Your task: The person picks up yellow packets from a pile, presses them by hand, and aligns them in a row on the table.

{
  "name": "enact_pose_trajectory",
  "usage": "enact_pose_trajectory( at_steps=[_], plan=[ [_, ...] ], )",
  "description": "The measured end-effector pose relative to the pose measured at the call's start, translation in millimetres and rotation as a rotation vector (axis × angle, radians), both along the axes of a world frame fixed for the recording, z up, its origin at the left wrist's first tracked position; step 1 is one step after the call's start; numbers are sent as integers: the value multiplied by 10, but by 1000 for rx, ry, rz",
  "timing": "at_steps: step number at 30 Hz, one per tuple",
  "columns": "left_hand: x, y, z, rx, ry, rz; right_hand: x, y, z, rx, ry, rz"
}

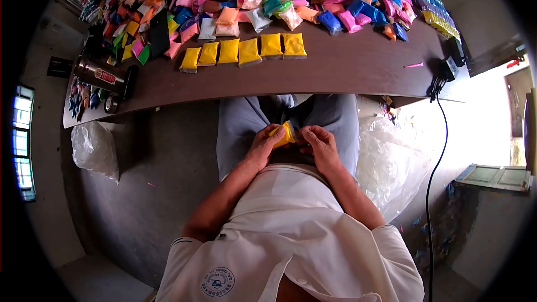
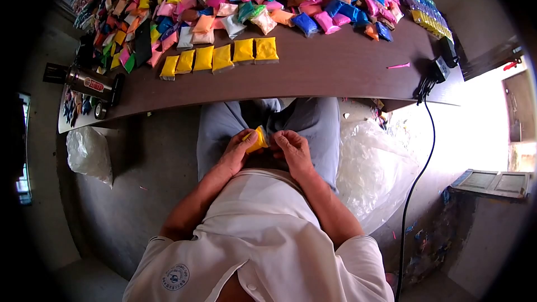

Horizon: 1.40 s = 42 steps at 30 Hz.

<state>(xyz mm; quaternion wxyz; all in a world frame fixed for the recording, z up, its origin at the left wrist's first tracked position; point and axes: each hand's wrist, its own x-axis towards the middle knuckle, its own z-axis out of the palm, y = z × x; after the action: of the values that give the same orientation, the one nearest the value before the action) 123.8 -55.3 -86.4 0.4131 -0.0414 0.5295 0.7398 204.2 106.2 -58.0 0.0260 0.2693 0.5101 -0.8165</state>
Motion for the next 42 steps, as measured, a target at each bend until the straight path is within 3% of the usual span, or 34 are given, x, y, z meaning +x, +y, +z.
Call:
enact_pose_trajectory(
  at_steps=[5, 18, 26, 42],
  plan=[
    [0, -2, 22, -13, -28, 2, 41, -11, -54, 114, 117, 24],
    [26, 26, 191, -60, -28, 48, 22, -30, 48, 279, 57, 169],
    [1, -8, 38, -26, -32, -9, 23, -30, -43, 373, 52, 236],
    [6, -4, 48, 12, 18, -92, -8, -10, 68, 314, 45, 84]
  ],
)
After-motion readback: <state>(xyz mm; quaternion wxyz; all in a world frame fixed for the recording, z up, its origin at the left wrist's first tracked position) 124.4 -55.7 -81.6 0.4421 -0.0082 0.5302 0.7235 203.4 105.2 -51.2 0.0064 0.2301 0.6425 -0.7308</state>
